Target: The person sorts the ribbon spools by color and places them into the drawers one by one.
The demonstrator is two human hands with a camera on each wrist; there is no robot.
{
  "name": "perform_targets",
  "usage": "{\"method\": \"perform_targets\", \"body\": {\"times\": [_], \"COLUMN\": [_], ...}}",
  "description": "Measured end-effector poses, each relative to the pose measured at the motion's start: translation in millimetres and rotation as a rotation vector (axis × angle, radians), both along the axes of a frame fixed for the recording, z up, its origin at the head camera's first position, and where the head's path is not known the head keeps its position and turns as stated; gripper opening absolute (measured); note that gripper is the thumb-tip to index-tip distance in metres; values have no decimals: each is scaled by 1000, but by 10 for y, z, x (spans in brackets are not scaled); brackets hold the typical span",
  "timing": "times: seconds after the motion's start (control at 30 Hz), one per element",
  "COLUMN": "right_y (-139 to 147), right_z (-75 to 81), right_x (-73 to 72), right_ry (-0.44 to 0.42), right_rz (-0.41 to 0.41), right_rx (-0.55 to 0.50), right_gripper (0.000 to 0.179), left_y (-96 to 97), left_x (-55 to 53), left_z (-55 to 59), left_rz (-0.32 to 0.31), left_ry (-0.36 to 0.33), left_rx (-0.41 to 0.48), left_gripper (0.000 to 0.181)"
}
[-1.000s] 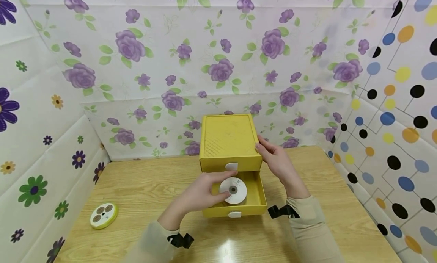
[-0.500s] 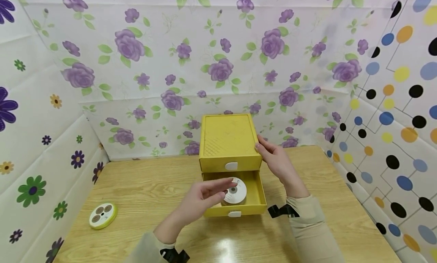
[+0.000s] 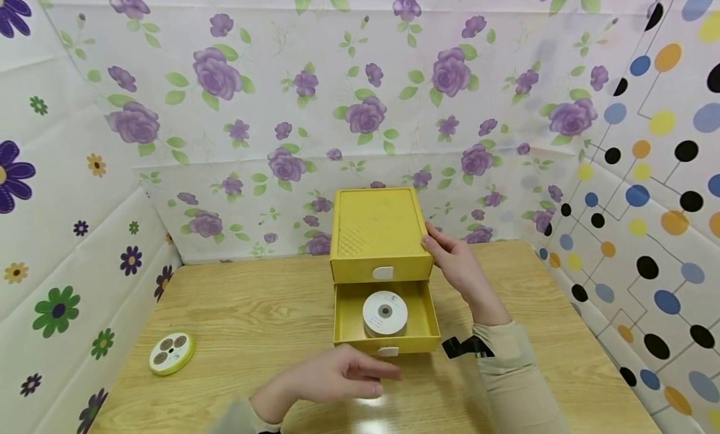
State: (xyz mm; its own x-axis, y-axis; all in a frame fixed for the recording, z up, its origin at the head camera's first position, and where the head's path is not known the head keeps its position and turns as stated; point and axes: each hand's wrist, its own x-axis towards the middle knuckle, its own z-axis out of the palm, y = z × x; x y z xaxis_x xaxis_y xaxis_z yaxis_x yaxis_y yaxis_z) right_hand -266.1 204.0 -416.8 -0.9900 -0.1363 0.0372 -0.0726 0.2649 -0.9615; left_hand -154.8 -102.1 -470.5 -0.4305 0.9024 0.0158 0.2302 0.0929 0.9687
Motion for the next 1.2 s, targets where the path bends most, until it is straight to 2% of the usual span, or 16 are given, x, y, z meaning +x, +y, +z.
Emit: {"method": "perform_targets", "body": {"times": [0.1,0.17,0.27,0.37,0.47,0.7,0.8,0.97,1.07,1.2], "right_y": [6,7,4,-2,3,20,20,26,29,31], "right_z": [-4,-9,-14,-15,-22,-24,-12,2,8,12], "right_x": [4,4,3,3,-6,-8,-3,-3,-7,-10], "right_ry": [2,8,15,17,19,29,27,19,19,14], "right_rz": [1,5,9,12,16,18,16,18,24,27], "right_rx": [-1,-5,-6,-4,-8,2,3,-3,-3,-8], "right_gripper": [66,66,66,65,64,65,65,65,66,67], "left_y": [21,34,54,91,147,264,304,371,399,421], "left_x": [12,19,33,68,100,171,190,191,186,178], "left_z": [-150,-235,-331,-409,-478,-496,-491,-476,-460,-433], "left_rz": [-5,35,146,268,361,558,585,590,622,650], "left_ry": [-10,8,25,-11,-69,-87,-174,-378,-428,-451], "left_rx": [-59,-96,-143,-155,-130,-112,-41,95,107,107], "left_gripper": [46,48,48,45,43,33,34,42,48,56]}}
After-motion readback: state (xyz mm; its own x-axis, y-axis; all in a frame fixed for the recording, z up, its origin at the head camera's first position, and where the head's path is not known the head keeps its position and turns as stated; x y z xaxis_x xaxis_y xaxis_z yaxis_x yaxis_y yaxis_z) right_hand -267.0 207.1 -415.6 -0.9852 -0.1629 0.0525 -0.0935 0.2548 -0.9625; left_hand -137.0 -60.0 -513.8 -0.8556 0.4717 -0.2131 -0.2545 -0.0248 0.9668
